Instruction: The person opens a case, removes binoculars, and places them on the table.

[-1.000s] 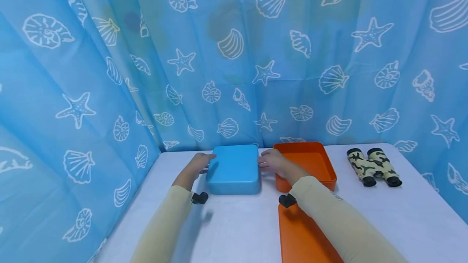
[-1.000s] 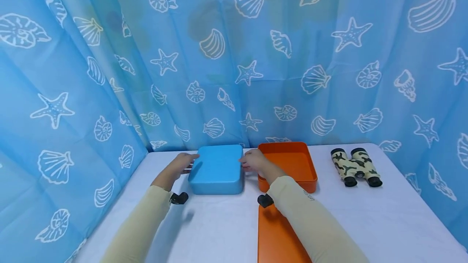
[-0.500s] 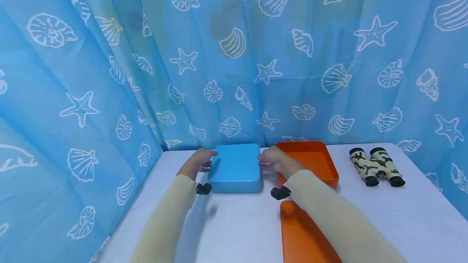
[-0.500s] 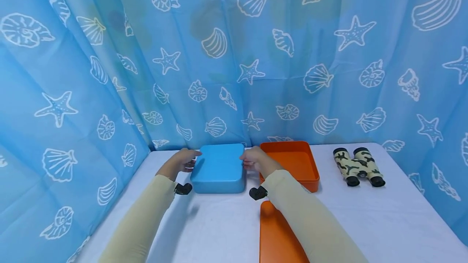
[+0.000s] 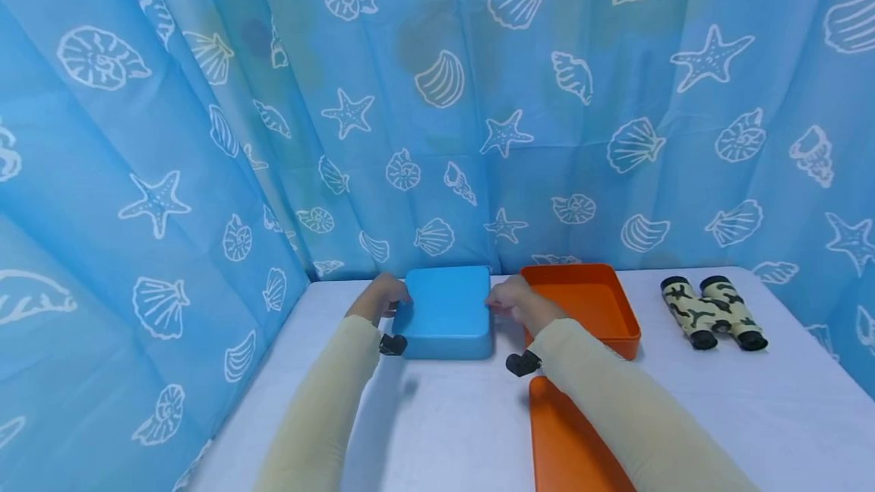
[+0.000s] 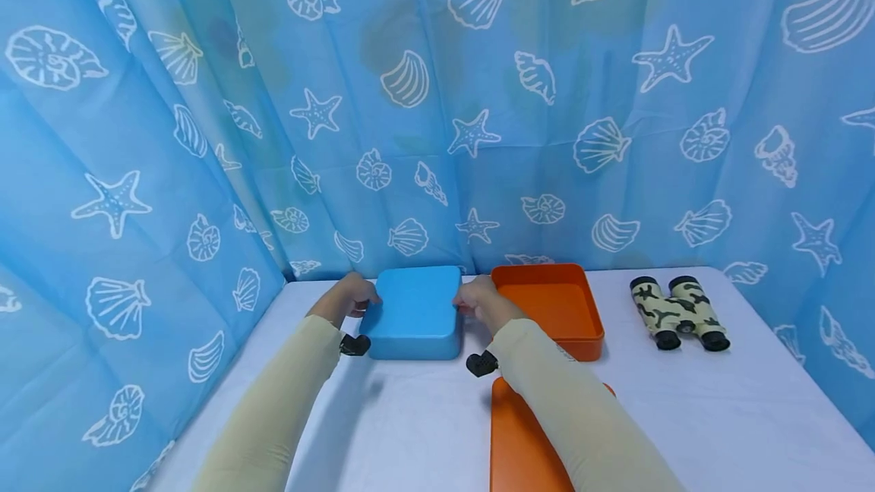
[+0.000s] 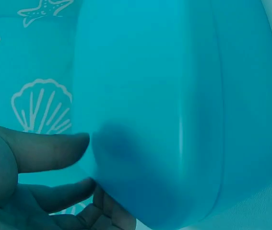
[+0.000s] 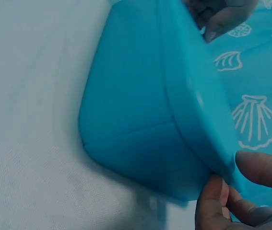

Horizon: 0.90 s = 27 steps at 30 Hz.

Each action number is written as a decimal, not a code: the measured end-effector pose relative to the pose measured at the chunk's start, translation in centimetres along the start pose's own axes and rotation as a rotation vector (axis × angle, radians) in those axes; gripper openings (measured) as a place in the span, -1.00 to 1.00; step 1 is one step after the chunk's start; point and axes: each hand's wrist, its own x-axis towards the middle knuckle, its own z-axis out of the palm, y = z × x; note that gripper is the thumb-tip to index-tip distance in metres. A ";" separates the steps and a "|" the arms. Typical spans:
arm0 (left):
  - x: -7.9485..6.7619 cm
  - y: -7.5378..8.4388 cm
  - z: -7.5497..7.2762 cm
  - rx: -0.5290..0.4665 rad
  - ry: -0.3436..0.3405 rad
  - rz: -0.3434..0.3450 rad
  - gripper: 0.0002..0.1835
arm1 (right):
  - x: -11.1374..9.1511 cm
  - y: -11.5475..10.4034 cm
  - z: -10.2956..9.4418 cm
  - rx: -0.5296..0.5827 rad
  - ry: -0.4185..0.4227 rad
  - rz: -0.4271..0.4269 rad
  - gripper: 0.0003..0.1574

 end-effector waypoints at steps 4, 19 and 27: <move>0.0 -0.3 0.1 0.005 0.007 -0.026 -0.44 | 0.1 0.4 0.2 -0.076 0.028 0.024 -0.36; 0.7 -0.1 -0.5 0.036 -0.025 -0.074 -0.50 | 0.3 0.1 0.0 -0.137 -0.001 0.016 -0.37; 0.1 0.4 -1.6 -0.055 -0.026 -0.045 -0.50 | 0.6 -0.3 0.3 -0.137 0.022 -0.004 -0.51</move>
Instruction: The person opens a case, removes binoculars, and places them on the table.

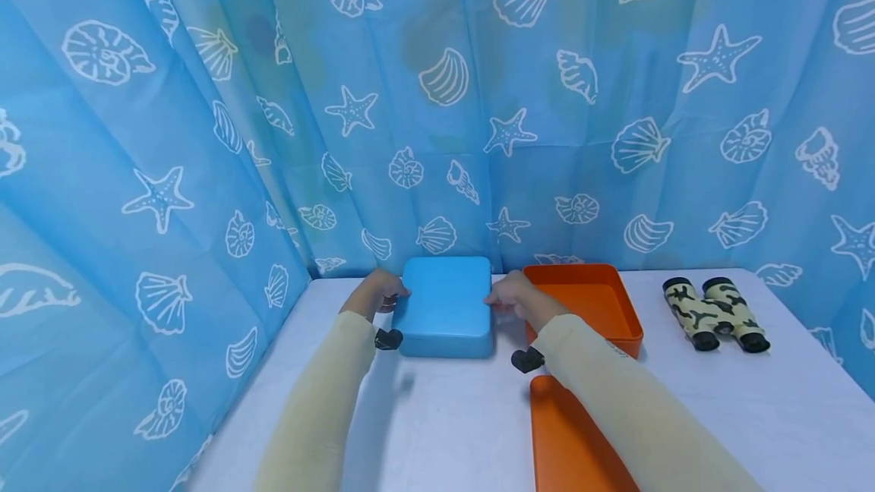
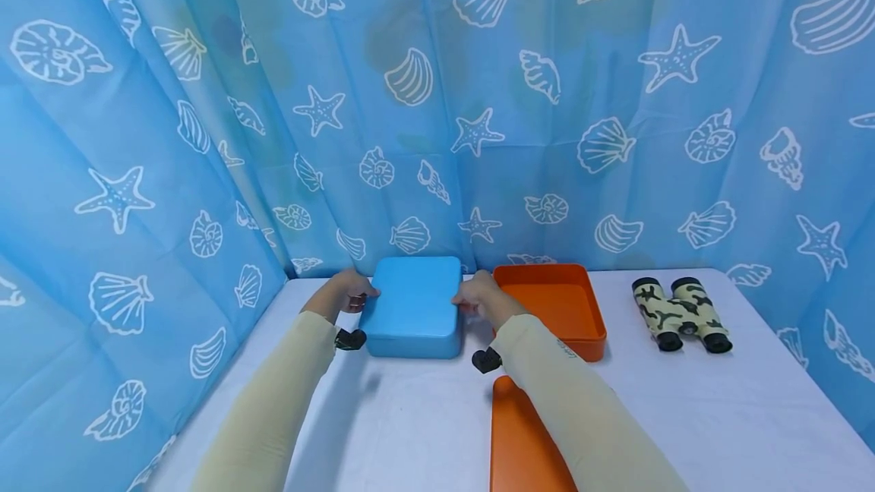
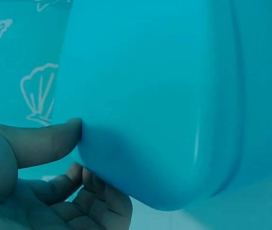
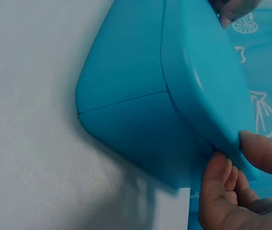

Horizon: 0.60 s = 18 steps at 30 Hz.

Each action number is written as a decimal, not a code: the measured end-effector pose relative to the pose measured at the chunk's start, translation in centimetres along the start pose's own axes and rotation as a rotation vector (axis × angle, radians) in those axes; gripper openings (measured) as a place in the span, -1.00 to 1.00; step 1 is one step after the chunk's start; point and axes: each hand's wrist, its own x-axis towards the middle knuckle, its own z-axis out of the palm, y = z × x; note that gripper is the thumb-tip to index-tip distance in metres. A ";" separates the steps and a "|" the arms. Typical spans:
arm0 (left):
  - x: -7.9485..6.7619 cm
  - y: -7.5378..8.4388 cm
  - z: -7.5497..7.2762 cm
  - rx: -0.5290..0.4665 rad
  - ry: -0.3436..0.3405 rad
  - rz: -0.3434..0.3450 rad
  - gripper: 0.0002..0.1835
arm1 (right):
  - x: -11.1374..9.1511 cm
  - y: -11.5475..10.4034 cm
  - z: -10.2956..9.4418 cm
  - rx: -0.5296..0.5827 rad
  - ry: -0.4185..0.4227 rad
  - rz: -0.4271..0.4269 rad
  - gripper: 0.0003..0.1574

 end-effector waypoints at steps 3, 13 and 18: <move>-0.6 0.1 -0.2 -0.009 -0.007 0.022 -0.49 | -0.3 0.0 -0.2 0.049 -0.013 -0.012 -0.47; -1.9 -1.1 -1.5 -0.039 -0.056 0.067 -0.51 | -2.5 0.1 -1.0 0.149 -0.125 -0.074 -0.36; -3.4 -2.8 -1.9 -0.030 -0.037 0.072 -0.55 | -4.6 0.8 -1.0 0.166 -0.193 -0.120 -0.44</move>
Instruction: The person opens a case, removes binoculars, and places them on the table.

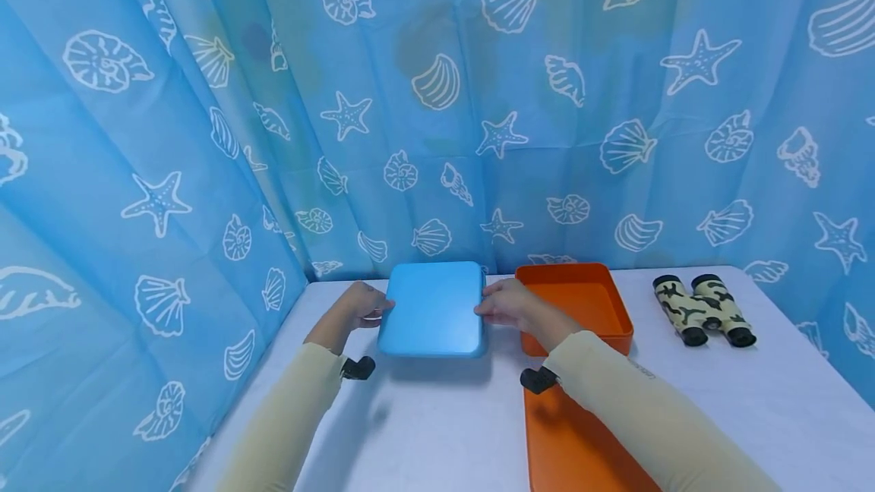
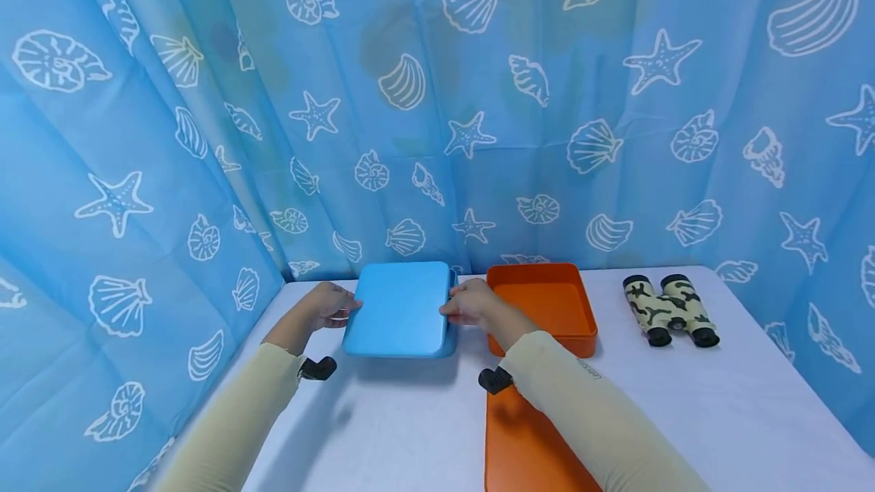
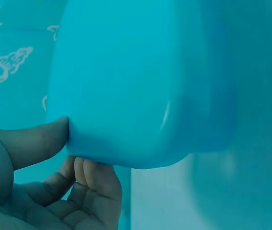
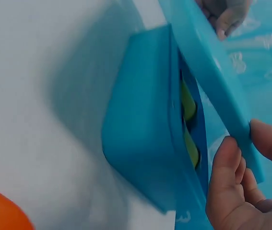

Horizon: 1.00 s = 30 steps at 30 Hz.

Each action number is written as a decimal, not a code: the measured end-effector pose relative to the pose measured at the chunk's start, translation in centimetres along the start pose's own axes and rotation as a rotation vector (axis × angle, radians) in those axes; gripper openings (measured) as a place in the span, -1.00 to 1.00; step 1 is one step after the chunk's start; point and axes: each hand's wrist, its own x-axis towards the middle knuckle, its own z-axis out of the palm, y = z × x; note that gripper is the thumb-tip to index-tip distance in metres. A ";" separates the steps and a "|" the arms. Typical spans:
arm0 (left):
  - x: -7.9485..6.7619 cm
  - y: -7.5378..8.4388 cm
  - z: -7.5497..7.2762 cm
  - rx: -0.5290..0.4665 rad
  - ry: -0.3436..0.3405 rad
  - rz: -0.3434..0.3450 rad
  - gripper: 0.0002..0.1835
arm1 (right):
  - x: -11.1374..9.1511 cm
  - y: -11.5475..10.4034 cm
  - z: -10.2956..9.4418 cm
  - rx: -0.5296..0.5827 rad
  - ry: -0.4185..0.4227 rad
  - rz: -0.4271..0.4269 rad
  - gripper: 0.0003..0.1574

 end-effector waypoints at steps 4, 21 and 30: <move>-1.0 -1.7 -0.1 0.017 0.014 0.003 -0.60 | -1.4 0.8 0.6 -0.011 -0.040 -0.040 -0.46; -6.1 -7.7 0.4 0.027 -0.026 0.102 -0.65 | -6.9 5.5 2.2 -0.016 -0.076 -0.061 -0.35; -8.3 -9.8 0.7 0.022 -0.075 0.045 -0.63 | -8.9 7.7 3.2 -0.012 -0.103 -0.014 -0.41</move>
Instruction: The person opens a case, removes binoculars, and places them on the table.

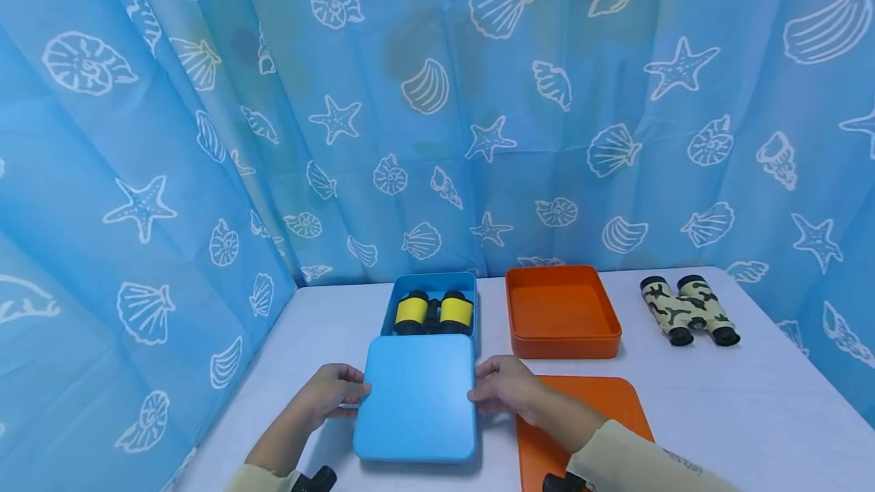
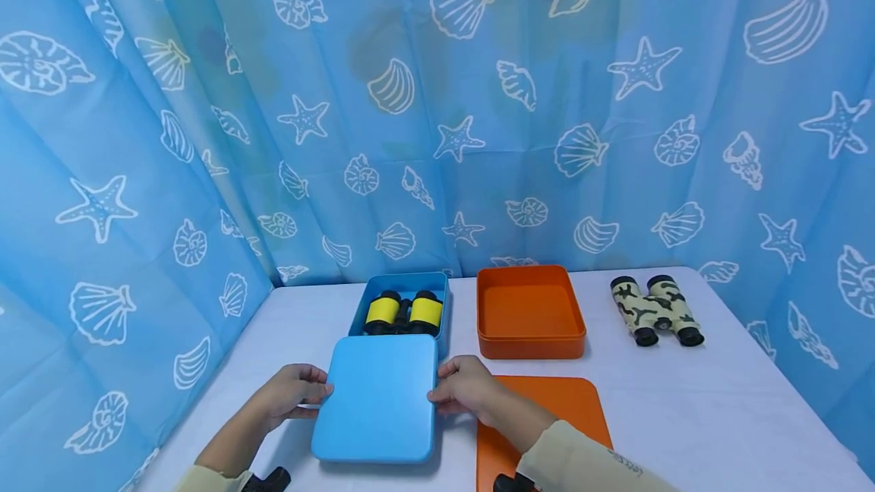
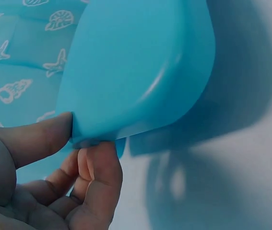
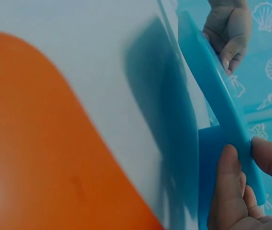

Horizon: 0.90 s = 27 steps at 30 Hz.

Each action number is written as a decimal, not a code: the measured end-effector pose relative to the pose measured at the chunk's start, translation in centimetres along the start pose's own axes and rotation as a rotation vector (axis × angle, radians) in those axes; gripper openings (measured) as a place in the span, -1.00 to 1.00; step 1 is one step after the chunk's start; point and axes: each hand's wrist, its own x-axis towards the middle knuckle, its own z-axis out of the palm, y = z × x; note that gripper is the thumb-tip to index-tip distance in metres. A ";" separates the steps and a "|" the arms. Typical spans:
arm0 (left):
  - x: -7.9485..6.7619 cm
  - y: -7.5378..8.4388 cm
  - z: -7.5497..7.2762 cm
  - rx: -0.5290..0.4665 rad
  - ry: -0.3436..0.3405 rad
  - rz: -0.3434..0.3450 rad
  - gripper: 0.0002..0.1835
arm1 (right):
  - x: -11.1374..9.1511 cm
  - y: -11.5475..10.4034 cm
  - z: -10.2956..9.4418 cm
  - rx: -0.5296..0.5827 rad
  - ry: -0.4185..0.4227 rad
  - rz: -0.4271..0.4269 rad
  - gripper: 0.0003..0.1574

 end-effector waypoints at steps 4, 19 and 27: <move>-0.5 -0.5 0.1 0.012 -0.025 -0.010 -0.64 | -0.3 0.5 0.2 -0.032 -0.015 0.052 -0.42; -0.6 -2.4 0.6 0.063 -0.066 0.005 -0.74 | -0.1 1.1 1.0 -0.220 -0.020 0.100 -0.61; -0.6 -2.3 1.1 0.151 -0.023 0.002 -0.81 | -0.2 1.2 1.2 -0.329 -0.082 0.078 -0.68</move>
